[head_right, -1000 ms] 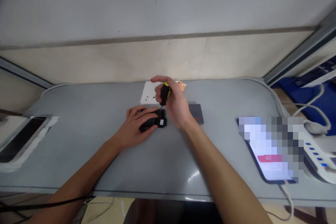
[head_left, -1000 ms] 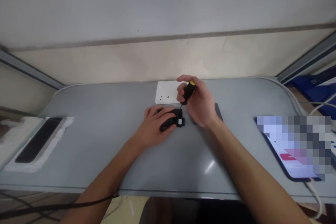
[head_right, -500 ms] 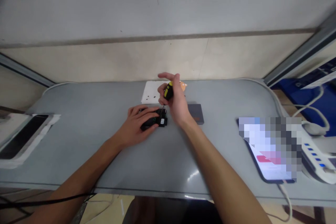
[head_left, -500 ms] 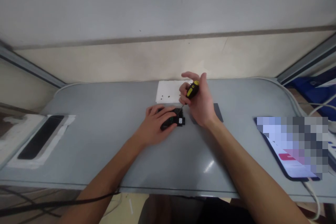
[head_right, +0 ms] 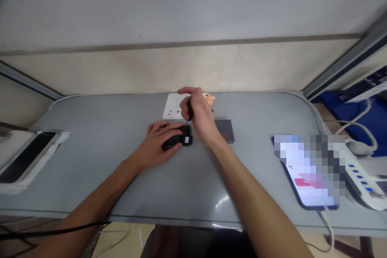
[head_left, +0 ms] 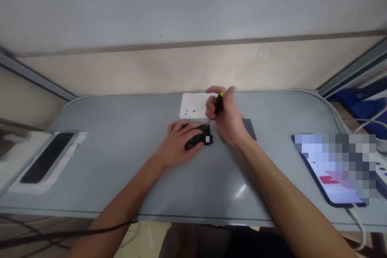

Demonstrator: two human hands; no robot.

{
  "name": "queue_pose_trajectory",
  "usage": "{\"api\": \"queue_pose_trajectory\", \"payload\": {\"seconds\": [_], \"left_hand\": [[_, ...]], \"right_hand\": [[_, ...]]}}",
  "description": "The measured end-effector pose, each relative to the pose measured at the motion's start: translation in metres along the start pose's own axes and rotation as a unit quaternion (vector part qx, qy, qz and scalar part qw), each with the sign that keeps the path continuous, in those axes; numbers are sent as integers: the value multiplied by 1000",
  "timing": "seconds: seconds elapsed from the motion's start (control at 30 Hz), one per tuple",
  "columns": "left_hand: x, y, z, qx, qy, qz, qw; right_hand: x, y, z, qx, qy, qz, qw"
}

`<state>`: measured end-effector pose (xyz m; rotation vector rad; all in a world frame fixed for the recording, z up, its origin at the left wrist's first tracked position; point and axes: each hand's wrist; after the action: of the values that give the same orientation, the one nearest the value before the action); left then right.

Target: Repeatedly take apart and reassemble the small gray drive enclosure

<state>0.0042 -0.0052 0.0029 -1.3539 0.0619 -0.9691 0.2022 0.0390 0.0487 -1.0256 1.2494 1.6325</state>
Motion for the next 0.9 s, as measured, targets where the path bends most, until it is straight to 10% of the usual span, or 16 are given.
{"api": "queue_pose_trajectory", "payload": {"seconds": [0.9], "left_hand": [[0, 0, 1, 4, -7, 3, 1000]], "right_hand": [[-4, -1, -1, 60, -9, -46, 997]]}}
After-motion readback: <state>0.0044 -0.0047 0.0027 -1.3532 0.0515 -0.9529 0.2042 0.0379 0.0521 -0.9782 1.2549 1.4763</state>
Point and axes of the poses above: each hand's wrist, its own z-axis towards the middle knuckle, its own y-axis out of the palm, x = y × z, and after that the axes turned 12 degrees about -z, right-handed
